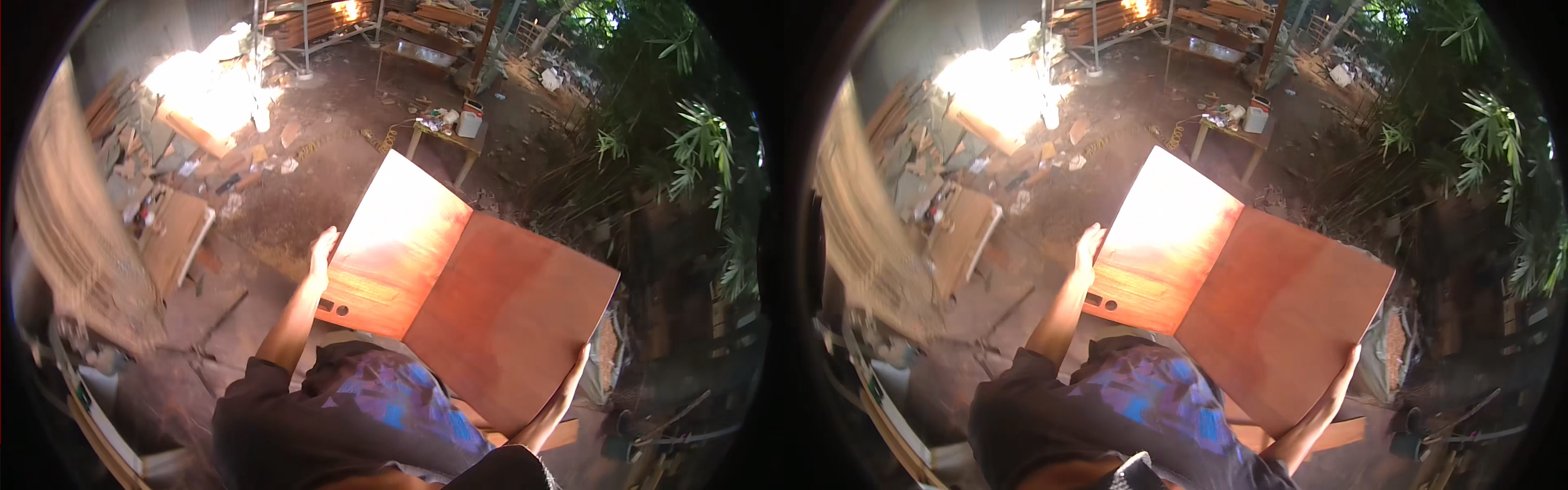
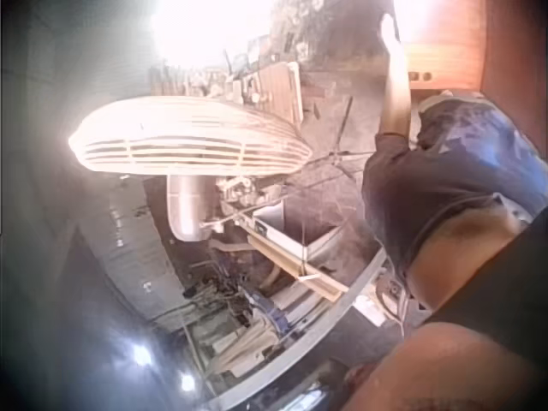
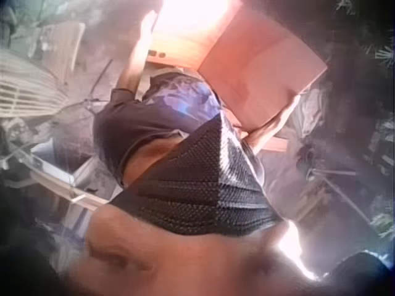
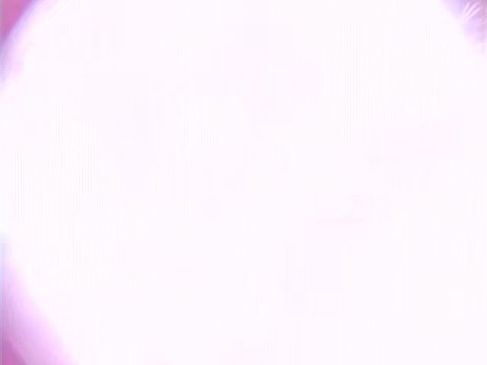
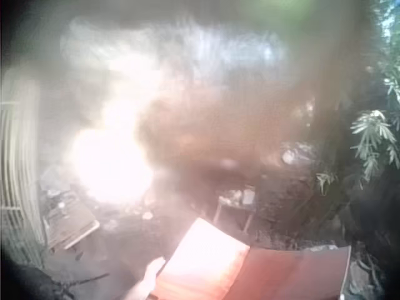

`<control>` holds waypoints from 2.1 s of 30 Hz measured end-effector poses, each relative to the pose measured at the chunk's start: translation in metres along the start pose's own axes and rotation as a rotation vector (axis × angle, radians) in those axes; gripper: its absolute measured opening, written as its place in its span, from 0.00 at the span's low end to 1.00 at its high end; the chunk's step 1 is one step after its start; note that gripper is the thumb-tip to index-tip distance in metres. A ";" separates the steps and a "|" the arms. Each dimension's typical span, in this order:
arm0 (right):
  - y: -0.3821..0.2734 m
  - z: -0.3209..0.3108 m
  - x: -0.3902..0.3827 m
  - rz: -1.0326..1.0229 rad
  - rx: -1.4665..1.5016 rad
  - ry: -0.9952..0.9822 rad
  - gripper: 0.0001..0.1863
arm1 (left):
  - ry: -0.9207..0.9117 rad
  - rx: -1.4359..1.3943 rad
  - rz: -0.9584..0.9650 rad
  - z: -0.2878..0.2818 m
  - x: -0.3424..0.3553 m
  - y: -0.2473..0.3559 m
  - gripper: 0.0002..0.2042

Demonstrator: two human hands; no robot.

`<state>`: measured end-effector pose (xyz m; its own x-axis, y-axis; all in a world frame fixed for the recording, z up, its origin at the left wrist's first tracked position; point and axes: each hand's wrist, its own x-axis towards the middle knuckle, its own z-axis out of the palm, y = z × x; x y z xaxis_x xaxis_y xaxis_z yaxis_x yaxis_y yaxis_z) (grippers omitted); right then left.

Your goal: Applying a wood finish or stain to a chair using a spray gun and then wiping the surface with a rag.

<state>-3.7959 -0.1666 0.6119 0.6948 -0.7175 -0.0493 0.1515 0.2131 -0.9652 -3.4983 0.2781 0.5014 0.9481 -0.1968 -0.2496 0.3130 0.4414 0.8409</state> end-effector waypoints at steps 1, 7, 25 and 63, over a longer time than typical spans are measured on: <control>0.000 0.031 0.024 0.173 0.096 -0.015 0.44 | 0.016 0.019 0.020 -0.010 0.038 0.017 0.33; 0.060 0.199 0.234 0.134 0.090 -0.082 0.47 | 0.150 -0.061 0.396 -0.048 0.288 0.080 0.20; 0.367 0.888 0.833 0.345 0.125 -0.722 0.38 | 0.692 0.080 0.538 -0.262 0.844 0.283 0.33; 0.652 1.905 1.726 -0.065 0.374 -0.728 0.43 | 0.392 -0.188 0.727 -0.442 2.227 0.755 0.37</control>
<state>-1.1583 -0.0023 0.3864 0.9392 -0.1538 0.3071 0.3425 0.4850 -0.8047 -1.1258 0.5599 0.3681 0.8570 0.4946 0.1447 -0.4108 0.4861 0.7714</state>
